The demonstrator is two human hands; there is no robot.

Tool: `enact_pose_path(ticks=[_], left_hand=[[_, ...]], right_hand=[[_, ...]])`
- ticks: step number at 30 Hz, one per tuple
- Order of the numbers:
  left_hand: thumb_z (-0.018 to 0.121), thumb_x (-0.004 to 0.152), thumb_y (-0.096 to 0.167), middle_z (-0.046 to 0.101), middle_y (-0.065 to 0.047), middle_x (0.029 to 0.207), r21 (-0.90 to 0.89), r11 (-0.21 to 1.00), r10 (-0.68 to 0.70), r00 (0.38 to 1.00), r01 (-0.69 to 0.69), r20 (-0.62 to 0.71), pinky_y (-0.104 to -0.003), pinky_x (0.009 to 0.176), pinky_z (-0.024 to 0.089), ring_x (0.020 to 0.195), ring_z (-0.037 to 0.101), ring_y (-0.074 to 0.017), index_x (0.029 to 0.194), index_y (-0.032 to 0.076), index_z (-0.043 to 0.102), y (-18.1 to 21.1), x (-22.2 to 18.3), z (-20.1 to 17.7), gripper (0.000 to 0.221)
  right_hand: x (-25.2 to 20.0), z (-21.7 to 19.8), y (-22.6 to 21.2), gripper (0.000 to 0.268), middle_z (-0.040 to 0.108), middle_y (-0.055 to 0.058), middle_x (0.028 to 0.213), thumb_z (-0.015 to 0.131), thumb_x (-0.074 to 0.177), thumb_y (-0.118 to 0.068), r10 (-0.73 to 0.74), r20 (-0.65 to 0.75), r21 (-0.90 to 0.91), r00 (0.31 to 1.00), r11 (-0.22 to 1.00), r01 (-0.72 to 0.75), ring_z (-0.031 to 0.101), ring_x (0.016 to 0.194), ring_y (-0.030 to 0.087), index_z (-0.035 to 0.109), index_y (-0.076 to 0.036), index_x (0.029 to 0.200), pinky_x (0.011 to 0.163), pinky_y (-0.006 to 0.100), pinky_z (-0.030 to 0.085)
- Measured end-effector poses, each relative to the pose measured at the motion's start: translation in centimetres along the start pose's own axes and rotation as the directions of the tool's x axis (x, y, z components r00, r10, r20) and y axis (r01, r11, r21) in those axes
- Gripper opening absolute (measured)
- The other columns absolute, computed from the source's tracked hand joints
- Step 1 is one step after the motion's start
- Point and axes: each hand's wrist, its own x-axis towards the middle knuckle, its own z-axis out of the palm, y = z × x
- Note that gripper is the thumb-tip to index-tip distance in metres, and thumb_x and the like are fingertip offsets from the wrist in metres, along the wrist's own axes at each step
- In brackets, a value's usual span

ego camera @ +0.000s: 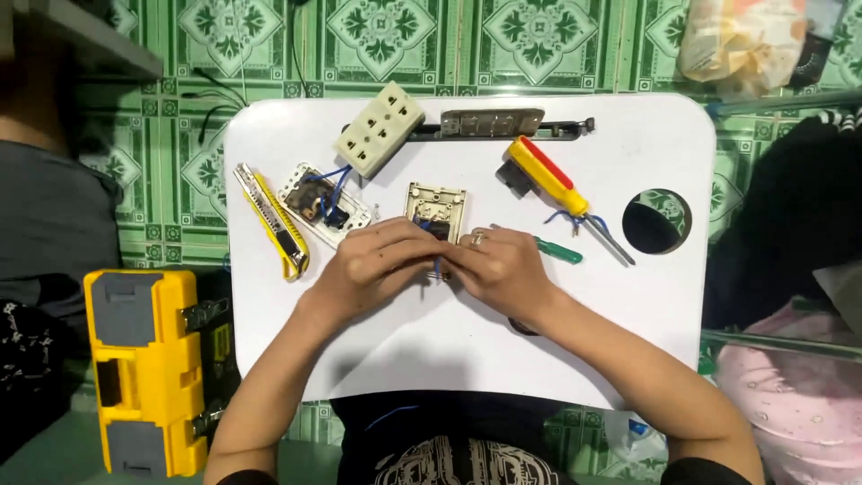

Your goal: Wiring and assembling electrical switches and sockets on a portable table.

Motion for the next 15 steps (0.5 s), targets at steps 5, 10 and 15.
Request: enact_pose_path(ticks=[5, 10, 15], left_hand=[[0.076, 0.084, -0.002, 0.078, -0.015, 0.082, 0.049, 0.999, 0.007, 0.999, -0.009, 0.045, -0.04, 0.069, 0.063, 0.076, 0.075, -0.0305, 0.097, 0.0, 0.077, 0.7, 0.3, -1.6, 0.013], [0.078, 0.086, 0.003, 0.078, -0.011, 0.084, 0.118, 0.985, 0.122, 0.992, -0.124, 0.025, -0.04, 0.064, 0.061, 0.073, 0.073, -0.0302, 0.094, 0.004, 0.078, 0.1, -0.5, -1.1, 0.007], [0.05, 0.104, 0.014, 0.073, -0.009, 0.112, 0.313, 0.9, 0.219, 0.935, -0.304, 0.28, -0.041, 0.079, 0.05, 0.089, 0.064, -0.0301, 0.116, 0.007, 0.072, -0.2, -0.1, -1.5, 0.026]], right_hand=[[0.0, -0.1, -0.1, 0.005, 0.07, 0.003, 0.064, 0.077, 0.09, -0.014, 0.014, 0.007, 0.036, 1.0, 0.999, -0.014, 0.066, 0.058, 0.019, 0.08, -0.011, 0.092, 0.055, 0.028, 0.054], [0.1, 0.7, -0.2, 0.007, 0.071, 0.004, 0.065, 0.078, 0.088, -0.011, 0.01, -0.048, 0.007, 0.999, 1.0, -0.009, 0.068, 0.059, 0.02, 0.08, -0.011, 0.094, 0.057, 0.029, 0.056], [-2.8, 3.1, 1.7, 0.017, 0.076, 0.001, 0.092, 0.058, 0.105, -0.021, -0.09, -0.122, -0.025, 0.988, 0.996, 0.088, 0.067, 0.073, 0.022, 0.072, -0.016, 0.113, 0.064, 0.037, 0.048]])
